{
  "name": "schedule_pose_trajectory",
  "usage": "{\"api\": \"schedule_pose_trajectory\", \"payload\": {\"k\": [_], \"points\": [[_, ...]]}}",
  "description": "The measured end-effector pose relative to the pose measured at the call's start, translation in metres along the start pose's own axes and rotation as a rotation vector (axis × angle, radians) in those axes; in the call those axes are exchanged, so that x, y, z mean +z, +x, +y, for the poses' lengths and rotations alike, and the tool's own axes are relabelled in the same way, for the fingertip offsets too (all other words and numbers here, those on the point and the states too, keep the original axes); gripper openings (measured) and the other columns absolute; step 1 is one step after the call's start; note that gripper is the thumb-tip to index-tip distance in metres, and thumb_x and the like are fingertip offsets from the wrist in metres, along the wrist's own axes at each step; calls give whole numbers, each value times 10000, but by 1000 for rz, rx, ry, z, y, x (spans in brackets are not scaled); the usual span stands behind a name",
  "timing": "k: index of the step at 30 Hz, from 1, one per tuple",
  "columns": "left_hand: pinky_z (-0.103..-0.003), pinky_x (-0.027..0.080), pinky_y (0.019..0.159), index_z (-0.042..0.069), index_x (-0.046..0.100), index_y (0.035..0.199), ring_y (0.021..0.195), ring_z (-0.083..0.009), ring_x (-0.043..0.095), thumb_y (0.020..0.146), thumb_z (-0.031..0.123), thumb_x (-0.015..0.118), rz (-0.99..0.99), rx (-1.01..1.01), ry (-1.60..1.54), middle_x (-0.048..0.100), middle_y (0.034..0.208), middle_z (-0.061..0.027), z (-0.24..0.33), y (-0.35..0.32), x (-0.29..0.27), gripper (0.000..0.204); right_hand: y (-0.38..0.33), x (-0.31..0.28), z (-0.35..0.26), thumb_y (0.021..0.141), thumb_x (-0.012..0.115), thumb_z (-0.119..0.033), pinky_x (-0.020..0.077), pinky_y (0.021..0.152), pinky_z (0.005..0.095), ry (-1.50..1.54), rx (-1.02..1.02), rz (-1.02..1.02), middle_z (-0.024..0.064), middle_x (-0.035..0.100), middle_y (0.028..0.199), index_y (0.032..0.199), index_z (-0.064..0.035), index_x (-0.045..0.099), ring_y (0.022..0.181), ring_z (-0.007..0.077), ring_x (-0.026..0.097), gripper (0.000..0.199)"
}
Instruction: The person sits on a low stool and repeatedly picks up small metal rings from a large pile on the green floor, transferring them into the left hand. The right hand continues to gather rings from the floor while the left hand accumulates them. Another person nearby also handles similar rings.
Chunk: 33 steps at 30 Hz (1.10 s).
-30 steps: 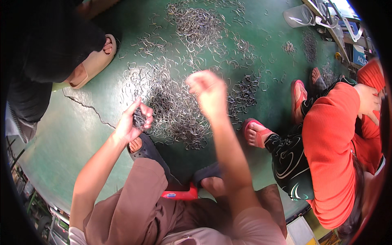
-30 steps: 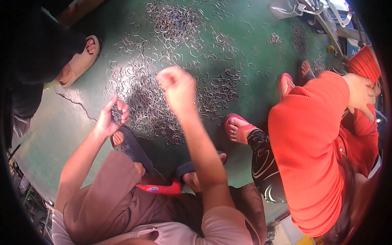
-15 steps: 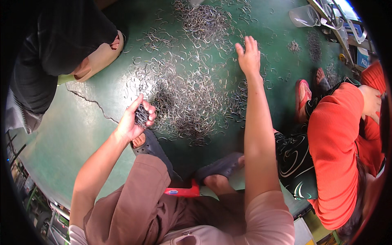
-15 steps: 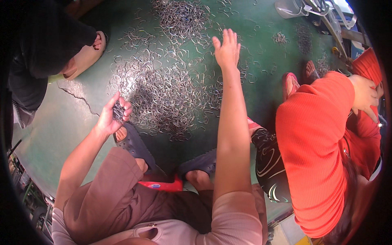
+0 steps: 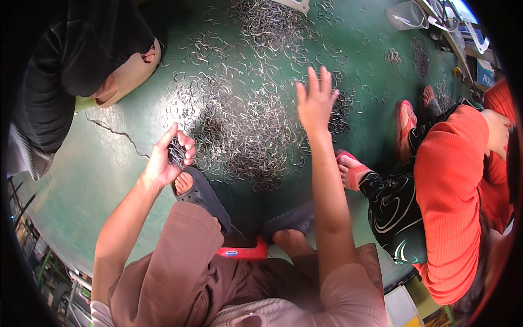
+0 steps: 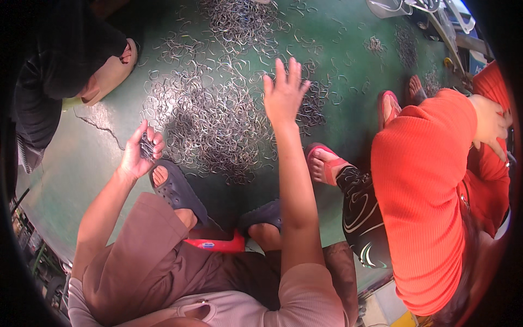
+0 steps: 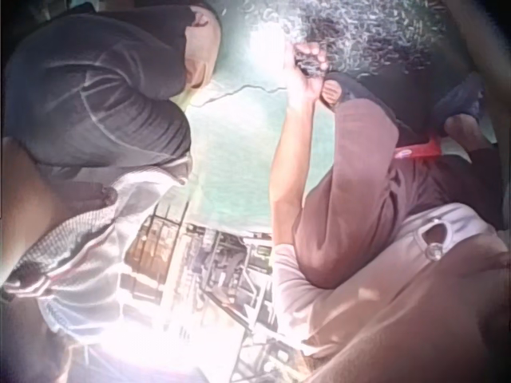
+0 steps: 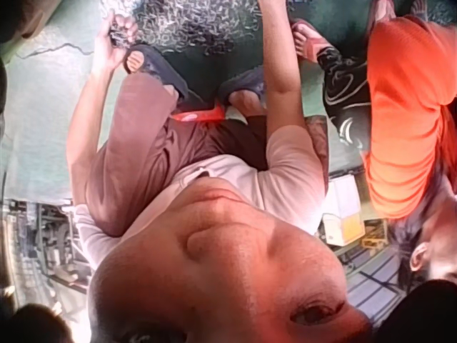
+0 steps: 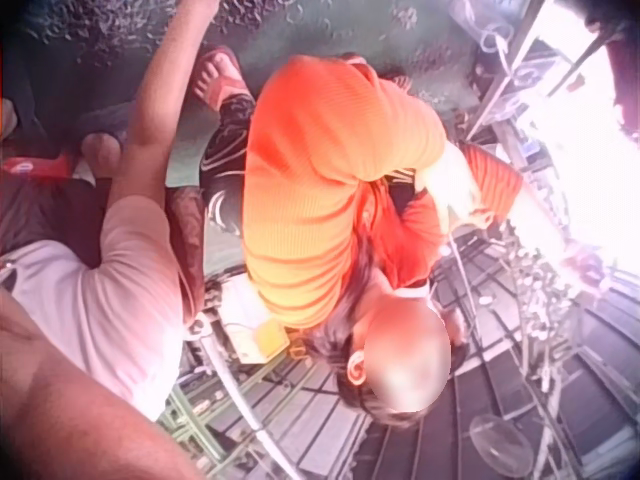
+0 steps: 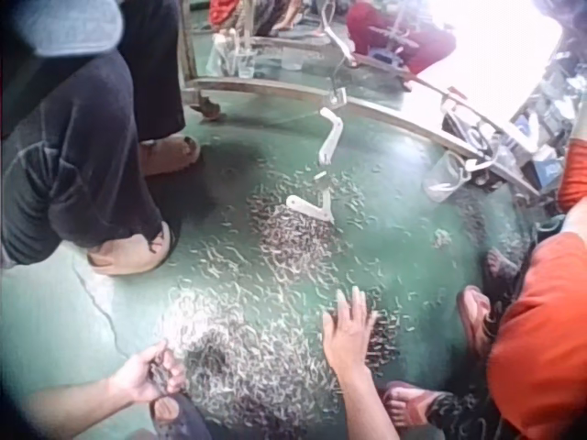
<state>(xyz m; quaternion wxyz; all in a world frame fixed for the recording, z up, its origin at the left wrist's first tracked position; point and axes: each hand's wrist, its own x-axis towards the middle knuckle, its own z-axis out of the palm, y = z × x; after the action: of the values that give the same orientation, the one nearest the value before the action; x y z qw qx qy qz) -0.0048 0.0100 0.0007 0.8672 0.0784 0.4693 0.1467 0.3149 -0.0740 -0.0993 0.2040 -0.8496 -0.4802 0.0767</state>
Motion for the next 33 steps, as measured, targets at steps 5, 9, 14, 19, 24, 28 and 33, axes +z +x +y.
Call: {"api": "schedule_pose_trajectory", "payload": {"k": [5, 9, 14, 19, 24, 28, 33], "points": [[-269, 377, 484, 104, 470, 690, 612, -175, 468, 918, 388, 463, 16, 9, 0, 468, 687, -55, -4, -1, 0, 364, -1, 11, -28, 848, 549, -344, 131, 1025, 630, -160, 1, -120, 157, 266, 1411, 1322, -106, 384, 1338, 304, 211, 556], [-274, 381, 485, 101, 468, 687, 613, -179, 465, 920, 385, 461, 12, 0, 0, 463, 683, -57, -3, -2, -8, 367, -18, 2, -51, 813, 594, -278, 187, 1010, 613, -110, 13, -160, 115, 466, 1171, 1078, -84, 568, 1170, 278, 402, 329], [-265, 384, 485, 98, 464, 680, 599, -175, 452, 926, 383, 450, 25, 9, -29, 455, 676, -54, -1, -6, -13, 377, -19, 19, -78, 743, 661, -148, 357, 918, 451, 92, -185, 20, 137, 475, 1148, 1085, -85, 557, 1066, 306, 467, 363], [-236, 379, 450, 114, 434, 657, 558, -132, 422, 925, 412, 439, 115, 13, 5, 418, 654, -19, -3, -13, -11, 401, 67, 29, -110, 642, 761, -199, 398, 903, 482, 154, -151, 185, 252, 277, 1314, 1262, -107, 389, 1169, 423, 364, 729], [-265, 382, 485, 101, 451, 669, 584, -162, 445, 925, 407, 438, 57, 2, -25, 455, 672, -48, -2, -13, -16, 399, 141, 64, -100, 667, 729, -174, 490, 764, 427, -211, 18, 381, 203, 431, 1201, 1155, -166, 480, 1039, 345, 514, 548], [-267, 381, 487, 98, 457, 672, 588, -164, 440, 924, 407, 442, 62, 22, -45, 448, 670, -48, -1, -16, -19, 399, 137, 26, -87, 694, 686, -200, 480, 796, 461, 162, 52, -79, 172, 426, 1138, 1164, -190, 461, 1089, 376, 470, 522], [-270, 385, 488, 90, 481, 687, 598, -170, 446, 927, 394, 444, 17, 28, -47, 448, 670, -52, 1, -18, -26, 389, 129, -20, -60, 650, 690, -10, 523, 581, 319, 679, 199, 4, 122, 628, 885, 1080, -72, 568, 697, 200, 627, 451]]}}
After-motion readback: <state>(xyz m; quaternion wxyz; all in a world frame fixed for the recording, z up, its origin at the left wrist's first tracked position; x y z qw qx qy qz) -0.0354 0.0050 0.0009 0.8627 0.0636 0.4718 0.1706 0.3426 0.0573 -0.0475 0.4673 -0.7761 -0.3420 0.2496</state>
